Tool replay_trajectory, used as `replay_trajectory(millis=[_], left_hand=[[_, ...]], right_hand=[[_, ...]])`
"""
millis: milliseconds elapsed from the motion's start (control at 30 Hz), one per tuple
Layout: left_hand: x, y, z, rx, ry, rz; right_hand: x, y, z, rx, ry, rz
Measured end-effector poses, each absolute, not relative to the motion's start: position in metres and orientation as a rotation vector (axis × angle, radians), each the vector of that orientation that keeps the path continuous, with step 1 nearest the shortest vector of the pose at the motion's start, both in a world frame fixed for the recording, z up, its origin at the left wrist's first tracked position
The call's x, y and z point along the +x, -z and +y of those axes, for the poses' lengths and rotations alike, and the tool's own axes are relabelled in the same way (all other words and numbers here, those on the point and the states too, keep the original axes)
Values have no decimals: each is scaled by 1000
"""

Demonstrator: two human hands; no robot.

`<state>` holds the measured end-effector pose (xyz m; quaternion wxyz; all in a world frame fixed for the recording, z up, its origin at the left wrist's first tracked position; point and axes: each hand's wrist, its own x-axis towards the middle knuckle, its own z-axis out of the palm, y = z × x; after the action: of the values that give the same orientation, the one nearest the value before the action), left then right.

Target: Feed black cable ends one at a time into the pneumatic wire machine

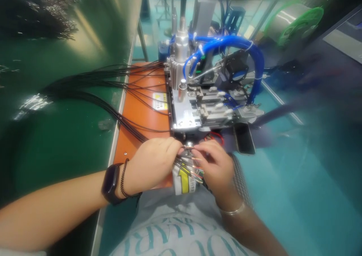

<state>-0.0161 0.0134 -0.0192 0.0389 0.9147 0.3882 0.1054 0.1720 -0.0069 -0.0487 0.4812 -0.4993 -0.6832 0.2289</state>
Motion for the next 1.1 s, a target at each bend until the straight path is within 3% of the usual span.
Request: replay_trajectory(millis=[133, 300, 567, 900, 1100], left_hand=[[-16, 19, 13, 2825, -369, 1190], [-16, 18, 13, 2812, -346, 1190], [-16, 19, 14, 2845, -378, 1199], [-14, 18, 13, 2852, -395, 1237], [-13, 18, 12, 2837, -386, 1276]], right_hand=[[172, 47, -7, -1151, -550, -1911], [168, 43, -7, -1356, -591, -1615], [165, 49, -7, -1295, -738, -1694], [166, 44, -9, -1335, -538, -1662], [166, 50, -8, -1336, -627, -1754]])
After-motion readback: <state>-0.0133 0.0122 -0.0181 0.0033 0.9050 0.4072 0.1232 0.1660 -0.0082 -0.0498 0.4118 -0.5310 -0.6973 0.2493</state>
